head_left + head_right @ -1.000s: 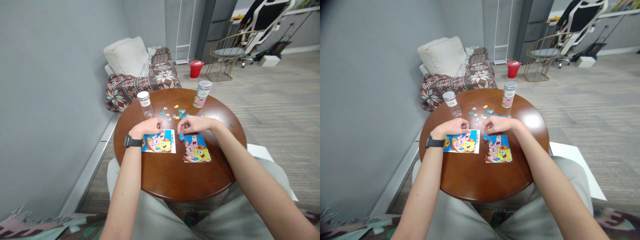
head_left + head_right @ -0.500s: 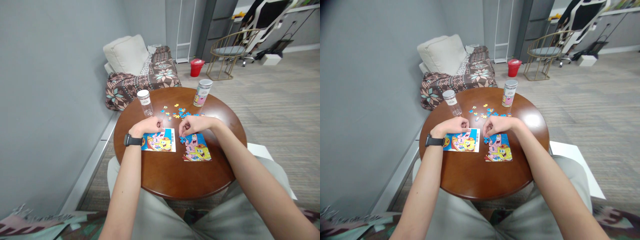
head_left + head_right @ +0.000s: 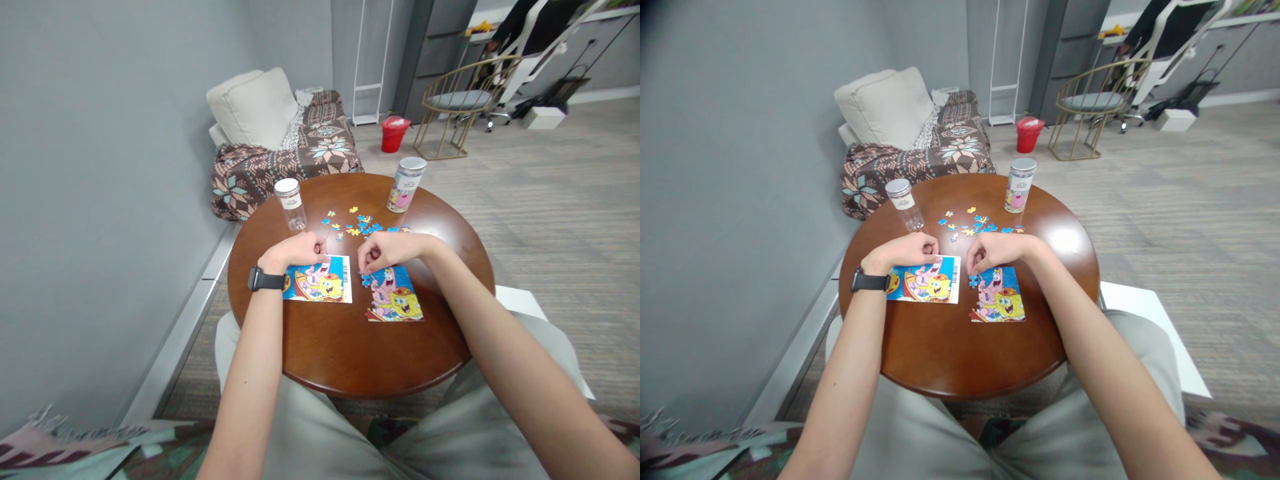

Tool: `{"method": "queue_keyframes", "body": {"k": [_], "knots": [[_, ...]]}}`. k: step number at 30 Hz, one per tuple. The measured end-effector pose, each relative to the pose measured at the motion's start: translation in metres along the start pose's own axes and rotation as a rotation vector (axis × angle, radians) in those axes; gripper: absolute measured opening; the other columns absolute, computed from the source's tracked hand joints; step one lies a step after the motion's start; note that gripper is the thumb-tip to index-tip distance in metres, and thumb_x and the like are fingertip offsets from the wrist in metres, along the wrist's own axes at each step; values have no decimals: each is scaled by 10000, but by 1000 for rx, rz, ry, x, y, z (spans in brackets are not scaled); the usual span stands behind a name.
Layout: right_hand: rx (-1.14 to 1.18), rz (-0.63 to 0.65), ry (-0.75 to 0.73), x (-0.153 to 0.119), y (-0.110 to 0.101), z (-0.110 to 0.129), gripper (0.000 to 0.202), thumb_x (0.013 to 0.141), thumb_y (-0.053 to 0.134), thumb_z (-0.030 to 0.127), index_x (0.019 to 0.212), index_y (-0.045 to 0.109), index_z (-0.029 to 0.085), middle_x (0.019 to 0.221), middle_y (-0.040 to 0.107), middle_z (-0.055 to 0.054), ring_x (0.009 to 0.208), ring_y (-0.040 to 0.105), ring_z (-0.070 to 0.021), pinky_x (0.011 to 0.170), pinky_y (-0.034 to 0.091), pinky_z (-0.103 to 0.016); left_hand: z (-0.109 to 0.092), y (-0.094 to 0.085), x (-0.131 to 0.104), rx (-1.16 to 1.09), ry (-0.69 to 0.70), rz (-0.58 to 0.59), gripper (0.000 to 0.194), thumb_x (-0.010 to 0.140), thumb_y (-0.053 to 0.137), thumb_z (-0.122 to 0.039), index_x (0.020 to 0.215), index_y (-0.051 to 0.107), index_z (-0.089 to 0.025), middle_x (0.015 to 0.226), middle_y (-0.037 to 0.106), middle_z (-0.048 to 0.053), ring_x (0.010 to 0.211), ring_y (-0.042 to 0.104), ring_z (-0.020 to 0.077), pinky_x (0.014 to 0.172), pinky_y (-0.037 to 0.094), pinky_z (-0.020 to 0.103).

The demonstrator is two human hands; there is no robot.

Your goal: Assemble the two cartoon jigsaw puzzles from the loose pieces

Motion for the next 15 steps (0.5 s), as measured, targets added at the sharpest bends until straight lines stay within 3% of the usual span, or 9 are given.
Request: {"method": "queue_keyframes", "body": {"k": [15], "knots": [[-97, 20, -37, 1, 2, 1, 249, 741, 669, 342, 840, 743, 126, 728, 647, -34, 604, 501, -99, 546, 373, -217, -5, -2, -3, 4, -4, 5, 207, 724, 604, -381, 706, 562, -179, 638, 521, -24, 547, 403, 103, 517, 276, 256]]}}
Point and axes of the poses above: each hand's wrist, its own x-axis towards the middle knuckle, its own y-axis out of the palm, z = x × y, the point moved 5 cm from there along x, towards the middle knuckle
